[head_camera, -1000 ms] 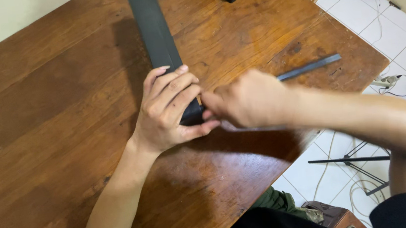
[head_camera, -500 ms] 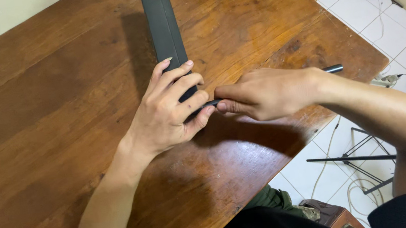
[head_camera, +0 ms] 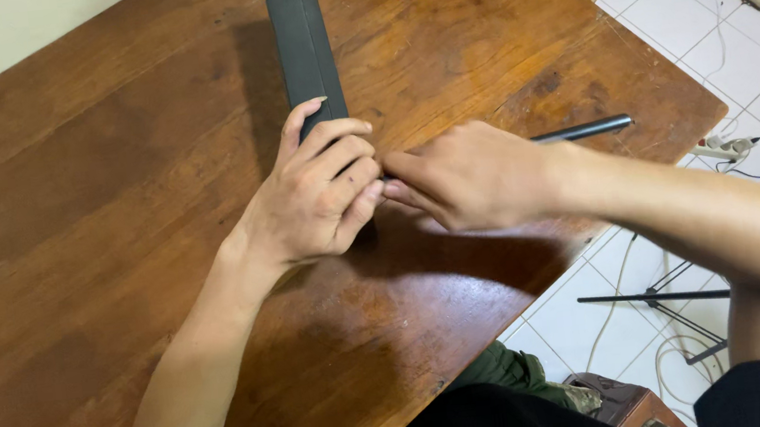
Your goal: The person inserts black rods into the corner holes of a perforated black tray, then stacks additional trays and rods on the table. The person handles the trays and rods by hand, arranging them in a row and placing rods into the tray slots.
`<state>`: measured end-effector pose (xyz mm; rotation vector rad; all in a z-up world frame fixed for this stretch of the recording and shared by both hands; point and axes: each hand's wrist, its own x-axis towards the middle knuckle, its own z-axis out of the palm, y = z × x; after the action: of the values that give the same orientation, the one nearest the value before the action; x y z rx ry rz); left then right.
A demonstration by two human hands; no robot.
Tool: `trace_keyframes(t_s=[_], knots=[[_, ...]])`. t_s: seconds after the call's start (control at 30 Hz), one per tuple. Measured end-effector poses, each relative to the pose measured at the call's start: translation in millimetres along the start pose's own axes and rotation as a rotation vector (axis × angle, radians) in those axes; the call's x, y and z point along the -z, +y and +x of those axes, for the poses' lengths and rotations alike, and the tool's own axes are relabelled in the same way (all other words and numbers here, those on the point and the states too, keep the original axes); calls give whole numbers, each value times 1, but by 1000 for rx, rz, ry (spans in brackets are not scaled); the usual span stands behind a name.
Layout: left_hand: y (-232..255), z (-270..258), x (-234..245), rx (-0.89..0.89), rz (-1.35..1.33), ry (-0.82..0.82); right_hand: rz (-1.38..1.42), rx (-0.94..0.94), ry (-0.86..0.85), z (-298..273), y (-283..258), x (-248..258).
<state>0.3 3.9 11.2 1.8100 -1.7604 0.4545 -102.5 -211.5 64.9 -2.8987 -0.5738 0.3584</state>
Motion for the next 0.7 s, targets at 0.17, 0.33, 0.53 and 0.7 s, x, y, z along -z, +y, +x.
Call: trace_keyframes(t_s=[0.17, 0.33, 0.53, 0.7], knots=[[-1, -6, -7, -12, -240, 248, 279, 159, -43, 25, -5, 15], [-3, -10, -12, 10, -171, 261, -206, 116, 253, 13, -15, -19], [-21, -18, -4, 69, 96, 215, -186, 64, 411, 27, -22, -26], [-41, -42, -13, 324, 230, 321, -83, 63, 637, 79, -25, -43]])
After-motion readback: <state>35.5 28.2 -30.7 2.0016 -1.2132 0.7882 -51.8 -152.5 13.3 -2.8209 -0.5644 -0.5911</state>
